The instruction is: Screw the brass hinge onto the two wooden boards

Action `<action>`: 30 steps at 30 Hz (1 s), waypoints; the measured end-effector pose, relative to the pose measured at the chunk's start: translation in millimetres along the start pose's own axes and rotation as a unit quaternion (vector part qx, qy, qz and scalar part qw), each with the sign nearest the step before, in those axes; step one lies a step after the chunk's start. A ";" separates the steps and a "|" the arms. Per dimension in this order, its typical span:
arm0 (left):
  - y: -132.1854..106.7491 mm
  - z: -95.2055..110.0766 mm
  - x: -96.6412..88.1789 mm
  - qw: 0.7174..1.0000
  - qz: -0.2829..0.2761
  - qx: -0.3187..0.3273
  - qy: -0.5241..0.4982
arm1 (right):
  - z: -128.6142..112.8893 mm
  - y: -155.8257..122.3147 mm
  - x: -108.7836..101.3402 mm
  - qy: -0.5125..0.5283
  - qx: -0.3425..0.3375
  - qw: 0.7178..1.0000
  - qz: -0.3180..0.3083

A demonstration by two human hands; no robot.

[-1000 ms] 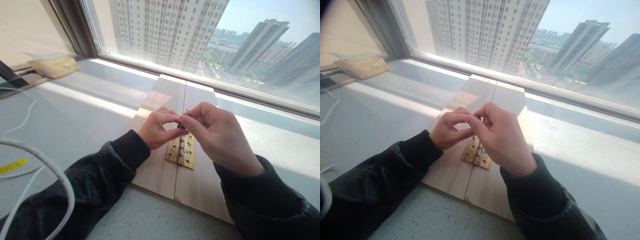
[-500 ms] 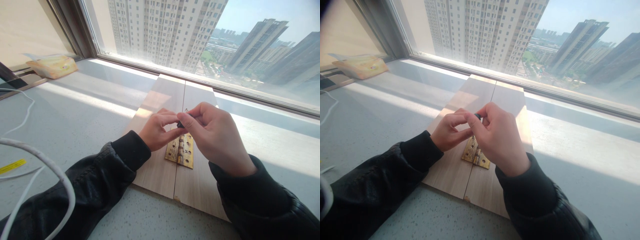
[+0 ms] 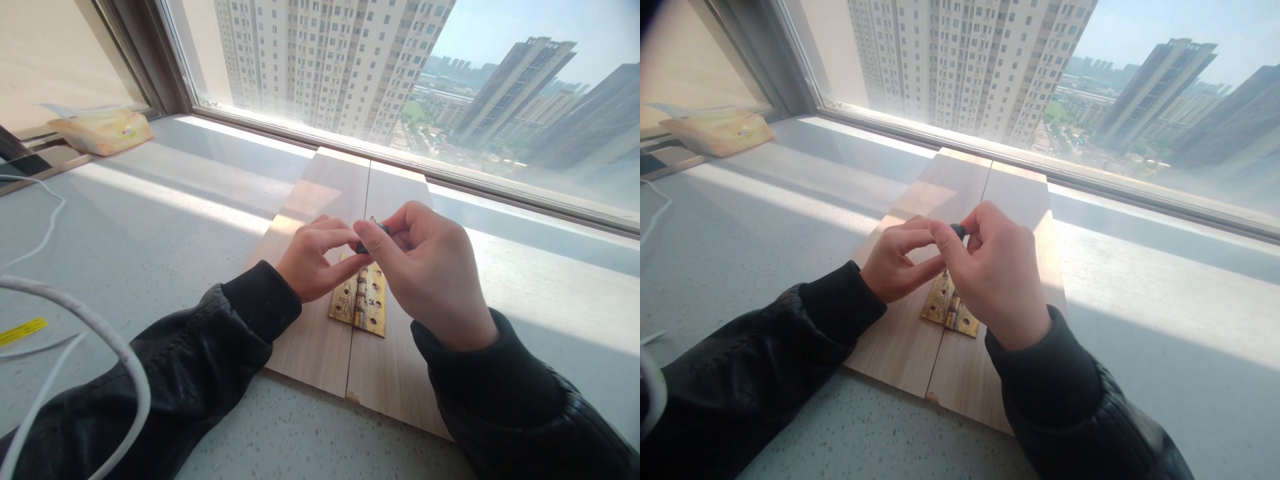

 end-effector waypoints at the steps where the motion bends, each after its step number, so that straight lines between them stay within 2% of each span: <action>1: -0.6 -0.8 -1.6 1.000 0.013 -0.001 0.002 | -0.1 0.0 1.1 0.008 0.003 1.000 -0.008; 8: -3.0 -7.7 -6.5 0.997 0.057 -0.048 0.025 | -5.5 0.2 9.0 0.049 -0.023 0.995 -0.089; 17: -1.2 -3.0 -1.7 1.000 0.004 -0.024 -0.010 | -0.1 0.8 3.8 -0.002 0.003 0.999 -0.043; 20: -2.1 -5.3 -3.2 0.999 0.021 -0.033 -0.003 | -1.4 0.0 5.6 0.018 0.001 0.999 -0.040; 24: -2.7 -6.8 -4.9 0.998 0.043 -0.046 0.013 | -6.1 -0.3 7.3 0.047 -0.035 0.996 -0.067; 26: -1.8 -5.9 -4.3 0.998 0.034 -0.045 0.005 | -5.3 -0.4 6.2 0.044 -0.039 0.996 -0.069; 30: -0.7 -2.7 2.0 0.998 -0.036 -0.024 -0.036 | 0.9 -1.0 2.0 -0.002 -0.021 1.000 -0.023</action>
Point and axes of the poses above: each hand's wrist, its own y-axis towards the middle knuckle, its own x-axis out of the palm, z = x × y, the point moved 7 cm from there along y, towards the middle knuckle, and after that the axes turned 9 degrees about z, right-handed, at the moved point
